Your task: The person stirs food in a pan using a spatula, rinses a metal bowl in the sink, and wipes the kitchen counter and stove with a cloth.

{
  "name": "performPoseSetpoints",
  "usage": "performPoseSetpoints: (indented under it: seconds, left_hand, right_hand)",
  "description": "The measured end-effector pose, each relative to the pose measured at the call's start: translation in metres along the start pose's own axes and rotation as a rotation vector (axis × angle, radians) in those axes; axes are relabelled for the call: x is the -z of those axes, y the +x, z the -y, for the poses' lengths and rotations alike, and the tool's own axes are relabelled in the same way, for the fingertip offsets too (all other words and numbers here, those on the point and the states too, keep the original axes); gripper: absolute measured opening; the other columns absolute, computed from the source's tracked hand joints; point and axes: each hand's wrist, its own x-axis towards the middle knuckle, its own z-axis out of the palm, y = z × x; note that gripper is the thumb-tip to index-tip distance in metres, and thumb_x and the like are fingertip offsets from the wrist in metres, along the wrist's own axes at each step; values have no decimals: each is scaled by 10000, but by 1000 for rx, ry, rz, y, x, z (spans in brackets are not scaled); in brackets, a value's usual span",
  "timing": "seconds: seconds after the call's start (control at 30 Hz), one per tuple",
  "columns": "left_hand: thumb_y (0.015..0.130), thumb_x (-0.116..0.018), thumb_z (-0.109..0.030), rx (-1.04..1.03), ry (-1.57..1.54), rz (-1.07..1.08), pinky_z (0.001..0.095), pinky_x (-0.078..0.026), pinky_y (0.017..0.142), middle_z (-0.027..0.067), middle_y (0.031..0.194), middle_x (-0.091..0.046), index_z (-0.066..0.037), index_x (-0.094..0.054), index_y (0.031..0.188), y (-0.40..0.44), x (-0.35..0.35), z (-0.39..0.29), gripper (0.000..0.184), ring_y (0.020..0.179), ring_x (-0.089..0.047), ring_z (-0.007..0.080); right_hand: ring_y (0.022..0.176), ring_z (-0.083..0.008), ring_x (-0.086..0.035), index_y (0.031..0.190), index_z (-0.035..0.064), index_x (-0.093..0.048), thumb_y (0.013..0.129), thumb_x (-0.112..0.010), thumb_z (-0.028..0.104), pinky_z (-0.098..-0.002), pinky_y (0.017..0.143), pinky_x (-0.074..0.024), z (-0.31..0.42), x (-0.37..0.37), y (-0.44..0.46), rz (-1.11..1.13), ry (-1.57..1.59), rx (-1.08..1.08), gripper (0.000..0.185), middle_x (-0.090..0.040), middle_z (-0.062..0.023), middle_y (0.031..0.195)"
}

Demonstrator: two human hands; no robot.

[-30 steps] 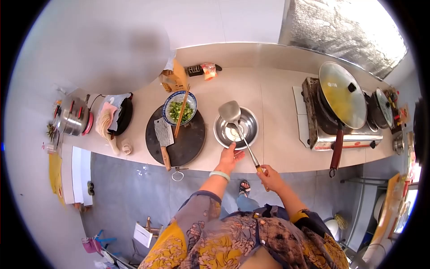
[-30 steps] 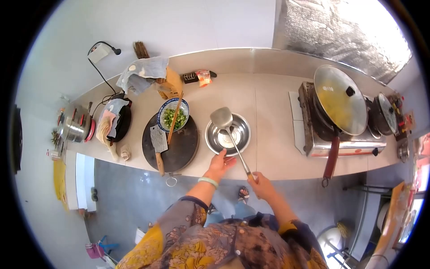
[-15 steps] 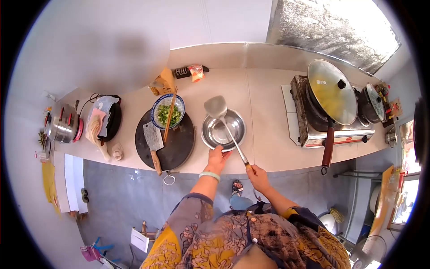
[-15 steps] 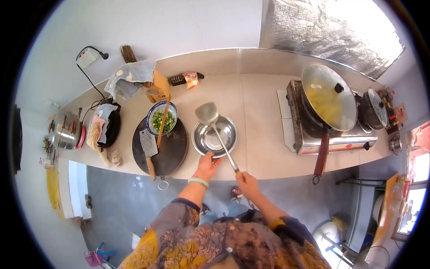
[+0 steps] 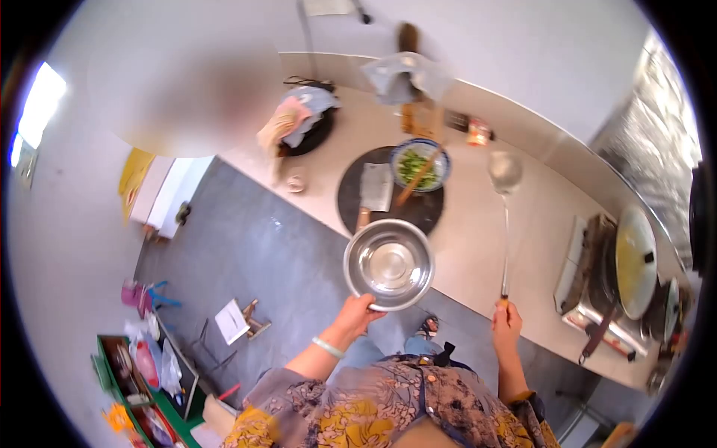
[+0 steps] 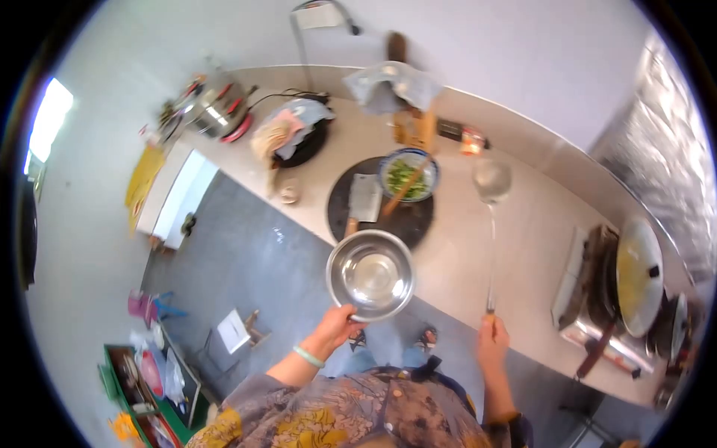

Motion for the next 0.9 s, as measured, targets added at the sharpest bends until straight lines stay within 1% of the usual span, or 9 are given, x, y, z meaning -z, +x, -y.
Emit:
performPoseSetpoints:
  seconds: [0.2,0.3,0.33,0.4,0.5,0.63,0.77,0.87,0.9]
  left_hand:
    - [865,-443,-46,-170,-404,-136,410,-524,798,205,1044,-582,105,-491,1079,-62,130,-7,265,958,-583,292]
    - [866,-444,-77,-266,-512,-136,399,-517,758,197,1048,-585,83,-501,1085,-90,171,-30,277,911,-579,278]
    - [866,-448,-86,-295,-550,-117,402,-516,759,195,1044,-588,77,-503,1087,-93,191,-33,280,913,-580,278]
    - [862,-473,-117,-336,-620,-149,410,-510,758,173,1021,-606,53,-520,1086,-98,230,-46,285,910,-582,269]
    - [859,-482,-119,-440,-662,-127,413,-507,779,150,1021,-613,38,-529,1083,-101,293,-70,278,912,-583,253]
    - [859,-477,-97,-523,-630,-81,424,-479,867,133,1055,-616,38,-538,1089,-113,361,-109,273,965,-587,251]
    - [857,-480,-89,-557,-660,-129,421,-465,899,131,1066,-617,35,-553,1079,-108,390,-162,265,996,-588,250]
    - [845,-504,-97,-536,-674,-66,411,-450,892,117,1057,-614,15,-578,1028,-73,416,-192,227,986,-585,218]
    - [845,-496,-104,-512,-673,-125,410,-444,890,116,1048,-608,9,-570,1023,-59,424,-200,223,986,-578,221]
  right_hand:
    - [492,-48,-414,933,24,-566,949,-493,195,-191,448,-332,16,-83,-27,146,0,39,187,-471,12,608]
    - [534,-48,-437,973,29,-574,955,-492,184,-200,478,-356,35,-146,-42,302,-35,45,176,-478,17,636]
    - [528,-47,-434,933,40,-568,955,-497,192,-202,475,-355,36,-171,-46,343,-65,62,170,-481,19,634]
    - [503,-45,-429,934,32,-571,947,-501,195,-197,459,-350,54,-226,-65,428,-41,-24,178,-481,23,619]
    - [487,-52,-437,921,33,-577,944,-512,207,-196,453,-361,54,-313,-84,548,-87,0,187,-490,24,611]
    - [499,-72,-454,903,32,-578,945,-515,211,-224,459,-384,56,-434,-105,738,-148,-24,195,-507,8,622]
    - [564,-109,-507,883,-3,-581,939,-528,255,-262,528,-438,65,-543,-120,944,-209,-104,268,-549,-29,664]
    - [584,-101,-507,906,8,-583,928,-558,320,-252,515,-419,73,-617,-125,1089,-354,-79,314,-551,-25,692]
    - [540,-102,-491,844,25,-583,918,-559,326,-262,467,-393,93,-639,-134,1100,-350,-111,311,-539,-21,652]
